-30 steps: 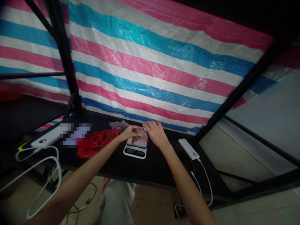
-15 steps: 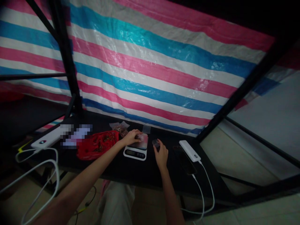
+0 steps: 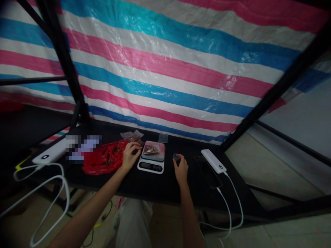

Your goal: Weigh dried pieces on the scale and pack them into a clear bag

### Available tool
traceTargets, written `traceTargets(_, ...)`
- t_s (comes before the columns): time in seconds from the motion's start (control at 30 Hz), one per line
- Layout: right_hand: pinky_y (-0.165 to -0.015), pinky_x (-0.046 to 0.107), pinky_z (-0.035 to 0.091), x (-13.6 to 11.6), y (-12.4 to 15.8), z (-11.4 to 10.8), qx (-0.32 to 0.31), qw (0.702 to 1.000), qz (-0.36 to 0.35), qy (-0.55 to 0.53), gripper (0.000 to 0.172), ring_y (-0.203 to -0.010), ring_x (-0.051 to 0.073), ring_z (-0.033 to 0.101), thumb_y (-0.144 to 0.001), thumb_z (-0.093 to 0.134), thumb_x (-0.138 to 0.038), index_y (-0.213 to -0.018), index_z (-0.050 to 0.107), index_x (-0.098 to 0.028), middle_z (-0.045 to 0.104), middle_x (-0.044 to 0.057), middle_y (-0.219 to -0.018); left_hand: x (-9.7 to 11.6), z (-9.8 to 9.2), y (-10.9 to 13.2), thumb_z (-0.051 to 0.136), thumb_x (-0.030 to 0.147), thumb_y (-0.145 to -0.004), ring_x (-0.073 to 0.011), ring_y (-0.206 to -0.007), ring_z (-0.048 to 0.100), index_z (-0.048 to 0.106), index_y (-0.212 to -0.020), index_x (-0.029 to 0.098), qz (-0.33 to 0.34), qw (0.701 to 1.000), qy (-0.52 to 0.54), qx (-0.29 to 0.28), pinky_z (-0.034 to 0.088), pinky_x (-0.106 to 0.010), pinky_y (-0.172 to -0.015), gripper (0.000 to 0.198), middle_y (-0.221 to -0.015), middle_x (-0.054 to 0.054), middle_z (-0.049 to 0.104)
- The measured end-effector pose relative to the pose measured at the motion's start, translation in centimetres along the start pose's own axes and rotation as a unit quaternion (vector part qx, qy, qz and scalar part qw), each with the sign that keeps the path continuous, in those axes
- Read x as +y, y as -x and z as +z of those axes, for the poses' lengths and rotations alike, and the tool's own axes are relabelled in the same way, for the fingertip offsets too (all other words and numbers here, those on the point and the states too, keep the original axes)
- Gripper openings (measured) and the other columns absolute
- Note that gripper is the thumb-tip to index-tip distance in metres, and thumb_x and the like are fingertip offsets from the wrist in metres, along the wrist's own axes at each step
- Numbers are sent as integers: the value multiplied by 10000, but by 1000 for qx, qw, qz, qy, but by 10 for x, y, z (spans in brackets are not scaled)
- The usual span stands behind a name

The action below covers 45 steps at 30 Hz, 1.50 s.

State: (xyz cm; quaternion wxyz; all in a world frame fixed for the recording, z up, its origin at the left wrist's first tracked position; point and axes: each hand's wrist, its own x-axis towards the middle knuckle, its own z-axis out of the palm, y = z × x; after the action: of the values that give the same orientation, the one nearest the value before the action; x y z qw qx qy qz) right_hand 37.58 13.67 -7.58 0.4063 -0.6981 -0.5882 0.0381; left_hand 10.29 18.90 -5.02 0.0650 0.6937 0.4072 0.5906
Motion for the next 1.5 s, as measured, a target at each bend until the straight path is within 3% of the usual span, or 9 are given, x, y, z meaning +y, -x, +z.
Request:
traceTargets(0.13, -807, 408, 377, 2, 1, 2, -9, 999, -5, 32, 348, -982, 259, 518, -787, 442, -380, -1071, 481, -184, 583, 99, -1046, 5, 1, 2, 520, 175, -793, -161, -864, 525, 608, -802, 200, 26, 999, -17, -42, 436, -321, -775, 92, -886, -33, 574)
traceTargets(0.47, -833, 385, 346, -10, 3, -7, 43, 996, -56, 48, 343, -1046, 244, 467, -801, 418, -347, -1095, 508, -196, 548, 94, -1138, 9, -2, 5, 533, 170, -784, -162, -902, 522, 581, -767, 187, 6, 1000, -19, 2, 436, -311, -803, 54, -912, -40, 540)
traceTargets(0.9, -827, 387, 367, -35, 9, -18, 111, 987, -113, 26, 255, -940, 226, 515, -834, 377, -281, -956, 575, -178, 586, 100, -993, 10, -3, 4, 504, 164, -790, -160, -866, 524, 564, -775, 192, -5, 1000, -20, 12, 444, -305, -774, 67, -876, -38, 544)
traceTargets(0.97, -756, 336, 403, -45, 11, -16, 91, 991, -99, 16, 275, -799, 194, 548, -839, 379, -314, -975, 575, -176, 603, 77, -889, 11, -2, 4, 508, 170, -791, -161, -871, 524, 562, -780, 191, -6, 1000, -16, 13, 445, -305, -774, 59, -876, -37, 546)
traceTargets(1.07, -589, 254, 405, -66, 9, -8, -3, 998, -60, 11, 348, -591, 144, 547, -834, 402, -386, -1100, 532, -204, 612, 9, -724, 10, -2, 4, 505, 171, -795, -160, -876, 522, 556, -781, 189, -7, 1000, -11, 6, 442, -307, -780, 56, -876, -38, 548)
traceTargets(1.17, -535, 235, 394, -84, -2, 3, -90, 995, -42, -2, 370, -583, 151, 581, -824, 418, -437, -1124, 524, -248, 626, -26, -639, 9, -2, 5, 501, 167, -795, -159, -881, 521, 552, -785, 187, -10, 1000, -12, 0, 441, -312, -788, 55, -882, -39, 551)
traceTargets(1.27, -508, 237, 405, -92, -16, 12, -110, 993, -25, -31, 310, -561, 163, 600, -805, 444, -443, -1004, 594, -259, 620, -34, -550, 7, -1, 5, 504, 168, -789, -163, -879, 524, 554, -784, 191, -10, 1000, -17, 11, 443, -321, -791, 55, -871, -37, 555)
traceTargets(1.4, -399, 235, 385, -91, -29, 19, -102, 991, 17, -87, 289, -396, 144, 542, -765, 491, -428, -963, 603, -250, 621, -42, -514, 6, -1, 5, 504, 174, -792, -168, -880, 523, 548, -785, 195, -8, 1000, -12, 14, 439, -325, -794, 49, -857, -36, 550)
traceTargets(1.5, -339, 234, 365, -89, -33, 23, -168, 974, 61, -137, 255, -312, 126, 493, -749, 508, -416, -904, 593, -233, 633, -32, -530, 8, -1, 4, 498, 172, -796, -164, -877, 519, 541, -797, 194, -9, 1000, -6, 1, 438, -318, -791, 48, -860, -36, 545)
